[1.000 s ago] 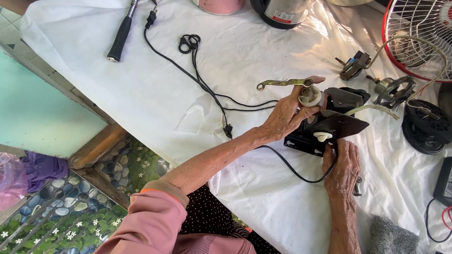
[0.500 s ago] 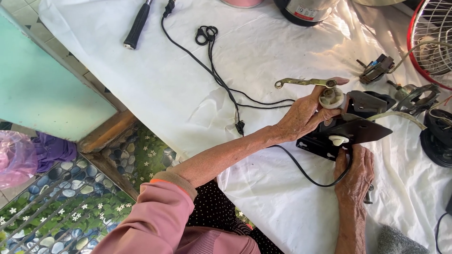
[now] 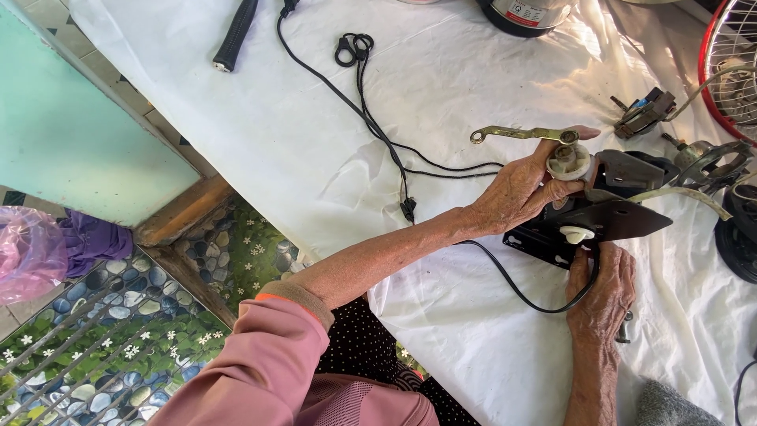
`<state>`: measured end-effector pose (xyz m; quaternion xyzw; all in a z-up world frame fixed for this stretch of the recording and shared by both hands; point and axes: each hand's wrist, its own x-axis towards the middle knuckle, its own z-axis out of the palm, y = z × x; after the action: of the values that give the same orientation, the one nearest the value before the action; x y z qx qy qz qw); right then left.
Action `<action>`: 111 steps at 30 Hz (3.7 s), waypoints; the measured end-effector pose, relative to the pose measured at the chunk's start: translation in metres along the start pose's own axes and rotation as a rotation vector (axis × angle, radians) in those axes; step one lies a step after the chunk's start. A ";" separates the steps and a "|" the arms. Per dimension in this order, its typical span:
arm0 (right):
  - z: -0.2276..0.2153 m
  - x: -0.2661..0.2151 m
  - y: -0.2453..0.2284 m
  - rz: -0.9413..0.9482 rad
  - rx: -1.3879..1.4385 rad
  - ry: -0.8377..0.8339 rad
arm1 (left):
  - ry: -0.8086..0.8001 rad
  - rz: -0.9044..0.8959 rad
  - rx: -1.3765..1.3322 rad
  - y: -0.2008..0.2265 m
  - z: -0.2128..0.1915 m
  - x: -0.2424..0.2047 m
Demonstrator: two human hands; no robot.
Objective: Cleaning and inspecting an electric motor assembly using a brush and manual manipulation.
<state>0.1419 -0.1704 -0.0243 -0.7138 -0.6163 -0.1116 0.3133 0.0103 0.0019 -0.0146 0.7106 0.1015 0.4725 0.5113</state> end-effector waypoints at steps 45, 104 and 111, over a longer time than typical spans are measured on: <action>0.003 -0.002 0.006 0.014 -0.034 -0.015 | -0.004 0.008 -0.027 -0.008 0.003 0.001; 0.000 0.003 0.004 0.052 0.025 0.062 | 0.074 0.154 0.209 -0.021 -0.003 0.006; 0.004 0.004 0.007 0.062 0.023 0.073 | -0.071 0.326 0.157 0.019 -0.022 0.049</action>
<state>0.1488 -0.1653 -0.0280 -0.7245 -0.5833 -0.1206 0.3469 0.0132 0.0375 0.0292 0.7716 0.0034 0.5145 0.3741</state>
